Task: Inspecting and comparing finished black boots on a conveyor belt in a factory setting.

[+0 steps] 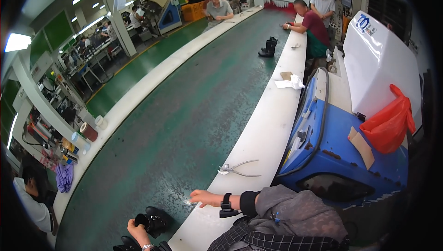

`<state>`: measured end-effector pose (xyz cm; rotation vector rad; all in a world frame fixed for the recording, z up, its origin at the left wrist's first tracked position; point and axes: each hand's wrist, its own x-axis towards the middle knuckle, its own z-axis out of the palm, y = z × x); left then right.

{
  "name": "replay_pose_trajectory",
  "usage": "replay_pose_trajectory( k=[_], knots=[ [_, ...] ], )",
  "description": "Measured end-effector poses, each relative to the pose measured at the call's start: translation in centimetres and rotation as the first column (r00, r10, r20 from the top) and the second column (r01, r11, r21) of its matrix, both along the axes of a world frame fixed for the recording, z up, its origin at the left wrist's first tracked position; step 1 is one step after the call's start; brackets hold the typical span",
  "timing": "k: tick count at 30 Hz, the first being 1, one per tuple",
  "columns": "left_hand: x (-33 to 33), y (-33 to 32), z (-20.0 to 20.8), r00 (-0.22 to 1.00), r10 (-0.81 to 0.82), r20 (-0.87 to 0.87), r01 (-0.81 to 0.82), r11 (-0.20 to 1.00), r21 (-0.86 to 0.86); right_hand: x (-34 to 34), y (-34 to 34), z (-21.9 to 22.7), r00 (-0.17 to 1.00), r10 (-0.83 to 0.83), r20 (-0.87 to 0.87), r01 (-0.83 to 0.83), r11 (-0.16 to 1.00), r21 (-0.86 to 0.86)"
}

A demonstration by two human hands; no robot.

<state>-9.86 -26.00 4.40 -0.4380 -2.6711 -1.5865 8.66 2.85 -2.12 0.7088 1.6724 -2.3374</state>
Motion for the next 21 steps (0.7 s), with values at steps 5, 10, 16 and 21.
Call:
replay_pose_trajectory(
  k=[5,10,16,21],
  knots=[
    [0.9,-3.5,0.7,0.956,0.279,-0.094,-0.295,0.904,-0.309,5.9,2.7,-2.7,0.988,-0.134,0.075,0.128,0.989,0.080],
    [3.9,-1.3,2.4,0.873,0.235,-0.427,-0.444,0.744,-0.499,8.6,2.7,-3.9,0.975,-0.202,0.097,0.194,0.978,0.082],
    [8.6,5.6,-0.5,0.764,0.203,-0.613,-0.282,0.959,-0.034,8.2,2.5,-2.6,0.947,-0.294,0.131,0.266,0.944,0.193],
    [12.5,9.5,-7.6,0.963,-0.197,-0.182,0.191,0.980,-0.053,8.1,2.1,-2.1,0.940,-0.315,0.130,0.272,0.924,0.269]
  ],
)
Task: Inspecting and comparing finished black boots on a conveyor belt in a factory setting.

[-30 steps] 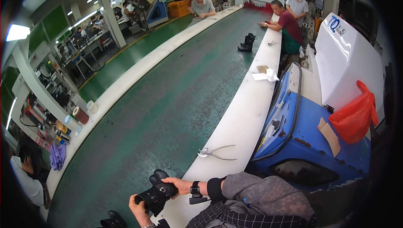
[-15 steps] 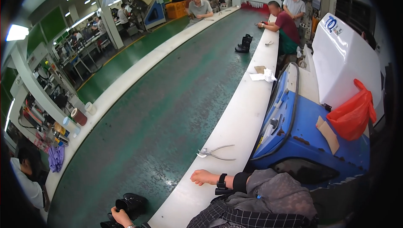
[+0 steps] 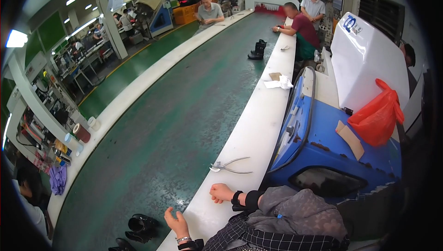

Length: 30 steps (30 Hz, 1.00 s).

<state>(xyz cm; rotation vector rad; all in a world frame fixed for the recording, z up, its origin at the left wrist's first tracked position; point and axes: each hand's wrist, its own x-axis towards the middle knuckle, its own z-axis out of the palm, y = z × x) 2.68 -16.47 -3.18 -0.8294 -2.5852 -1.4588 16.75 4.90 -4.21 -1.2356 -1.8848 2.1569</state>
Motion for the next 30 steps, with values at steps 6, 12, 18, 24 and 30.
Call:
replay_pose_trajectory(
  k=[6,12,18,24,30],
  knots=[
    [0.4,-0.5,-6.2,0.975,-0.098,-0.197,0.000,0.895,-0.446,0.4,-0.6,0.1,0.997,-0.037,-0.065,0.043,0.996,0.082],
    [0.3,-0.9,-7.9,0.984,-0.052,-0.173,-0.043,0.861,-0.507,0.6,-1.2,-1.4,0.989,-0.095,-0.116,0.113,0.981,0.158],
    [-0.1,-1.4,-5.6,0.981,-0.173,-0.085,0.099,0.832,-0.546,1.2,-3.2,-2.9,0.937,-0.284,-0.203,0.292,0.956,0.012],
    [0.7,-2.3,-2.3,0.977,-0.215,-0.005,0.159,0.739,-0.655,6.6,-6.4,-3.5,0.921,-0.301,-0.248,0.285,0.953,-0.099],
    [-1.4,-3.6,-5.0,0.837,-0.475,-0.272,0.238,0.764,-0.599,10.1,-7.2,-4.4,0.878,-0.404,-0.256,0.368,0.912,-0.180]
  ],
)
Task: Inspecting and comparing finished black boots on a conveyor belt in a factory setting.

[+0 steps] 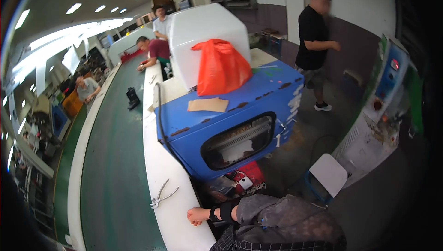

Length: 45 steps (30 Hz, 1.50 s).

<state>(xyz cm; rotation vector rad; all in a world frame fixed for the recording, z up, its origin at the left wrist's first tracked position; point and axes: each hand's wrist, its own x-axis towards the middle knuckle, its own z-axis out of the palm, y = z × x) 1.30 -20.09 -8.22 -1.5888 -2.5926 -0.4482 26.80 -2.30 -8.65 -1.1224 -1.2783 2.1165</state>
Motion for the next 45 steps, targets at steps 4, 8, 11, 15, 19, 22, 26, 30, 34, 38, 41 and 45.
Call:
replay_pose_trajectory(
  k=[4,8,11,15,19,22,26,30,34,38,41,45],
  knots=[
    [-0.8,-0.1,-0.5,1.000,0.015,0.018,-0.014,0.997,-0.076,1.4,-0.4,-0.1,0.998,-0.043,-0.035,0.044,0.999,0.027],
    [-1.2,0.1,0.1,0.977,0.000,0.214,0.034,0.987,-0.155,2.9,-1.2,-0.1,0.995,-0.083,-0.052,0.083,0.997,0.006],
    [-2.3,1.2,0.2,0.935,0.049,0.351,0.051,0.962,-0.270,4.0,-1.5,0.2,0.996,-0.081,-0.034,0.081,0.997,0.005],
    [-2.9,1.8,0.1,0.916,0.107,0.387,0.037,0.937,-0.347,5.8,-1.7,0.4,0.999,0.044,0.007,-0.044,0.999,0.016],
    [-0.8,1.0,1.0,0.970,0.085,0.226,-0.022,0.964,-0.266,7.4,-2.4,-0.2,0.997,0.056,0.054,-0.058,0.998,0.029],
    [0.7,0.8,1.4,0.967,0.128,0.220,-0.080,0.974,-0.213,8.5,-2.7,-1.3,0.995,0.095,0.033,-0.096,0.994,0.052],
    [0.9,0.9,-0.8,0.944,0.137,0.299,-0.183,0.974,0.132,10.5,-4.2,-1.1,0.910,0.058,0.410,-0.076,0.997,0.027],
    [-0.1,0.5,-2.5,0.975,0.212,0.069,-0.216,0.975,0.047,10.3,-2.2,8.1,0.965,-0.174,0.195,0.150,0.980,0.133],
    [-0.5,0.7,-2.5,0.960,0.257,0.113,-0.249,0.965,-0.079,8.1,7.9,24.8,0.939,-0.286,-0.193,0.329,0.578,0.746],
    [-0.4,0.7,-2.3,0.968,0.223,0.113,-0.221,0.975,-0.034,6.4,14.2,35.2,0.931,-0.343,-0.122,0.339,0.692,0.637],
    [-0.2,0.7,-1.8,0.956,0.228,0.185,-0.226,0.974,-0.031,4.7,15.0,35.7,0.962,-0.231,-0.144,0.269,0.737,0.620],
    [1.6,1.2,-0.6,0.947,0.056,0.315,-0.050,0.998,-0.028,5.1,11.7,27.7,0.989,-0.001,-0.151,0.100,0.751,0.653]
  ],
)
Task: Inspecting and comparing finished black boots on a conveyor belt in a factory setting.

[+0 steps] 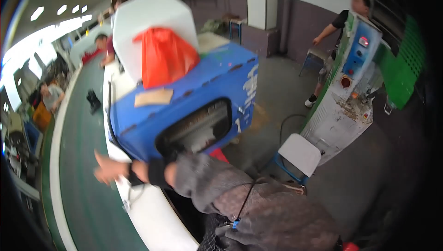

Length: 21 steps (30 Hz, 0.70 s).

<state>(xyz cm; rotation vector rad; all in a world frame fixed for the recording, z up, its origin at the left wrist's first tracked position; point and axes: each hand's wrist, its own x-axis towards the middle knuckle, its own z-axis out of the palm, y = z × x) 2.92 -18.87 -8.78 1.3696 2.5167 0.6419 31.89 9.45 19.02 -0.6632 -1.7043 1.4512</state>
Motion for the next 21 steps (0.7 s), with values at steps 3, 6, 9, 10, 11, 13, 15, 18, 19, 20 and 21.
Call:
replay_pose_trajectory(
  k=[3,6,9,10,11,13,15,18,19,20,21],
  knots=[
    [0.7,0.3,0.8,1.000,-0.024,0.005,0.024,0.998,-0.054,2.9,-5.7,-10.6,0.839,0.419,0.347,-0.468,0.881,0.068],
    [0.7,0.8,1.2,0.999,-0.038,0.004,0.038,0.995,-0.092,8.4,-11.0,-21.0,0.517,0.682,0.517,-0.540,0.728,-0.422],
    [0.4,1.2,1.0,0.998,-0.067,0.009,0.068,0.991,-0.118,14.1,-15.8,-30.2,0.442,0.063,0.895,-0.047,0.998,-0.047],
    [0.3,1.2,0.9,0.997,-0.074,0.019,0.076,0.990,-0.120,15.8,-17.0,-32.7,0.374,0.015,0.927,0.047,0.998,-0.035],
    [0.2,1.2,1.0,0.996,-0.079,0.028,0.082,0.989,-0.126,17.6,-17.8,-34.8,0.331,-0.019,0.943,0.106,0.994,-0.017],
    [-0.1,1.1,1.3,0.996,-0.078,0.052,0.084,0.989,-0.119,21.3,-19.9,-38.2,0.123,-0.115,0.986,-0.154,0.979,0.133],
    [-0.6,1.0,1.6,0.993,-0.050,0.109,0.061,0.993,-0.101,24.3,-23.7,-40.5,0.213,-0.046,0.976,0.109,0.994,0.023],
    [-1.6,1.2,1.6,0.927,0.020,0.374,-0.016,1.000,-0.013,28.4,-29.2,-41.6,0.214,0.022,0.977,0.368,0.924,-0.101],
    [-1.9,0.9,1.4,0.898,0.074,0.434,-0.089,0.996,0.013,29.1,-30.6,-41.5,0.203,0.032,0.979,0.405,0.907,-0.114],
    [-1.9,0.7,1.1,0.955,0.224,0.193,-0.204,0.972,-0.120,29.7,-31.8,-41.3,0.196,0.042,0.980,0.435,0.892,-0.126],
    [-2.0,0.8,0.9,0.968,0.244,0.056,-0.227,0.950,-0.214,29.9,-32.5,-40.9,0.122,0.078,0.989,0.407,0.906,-0.121]
  ],
)
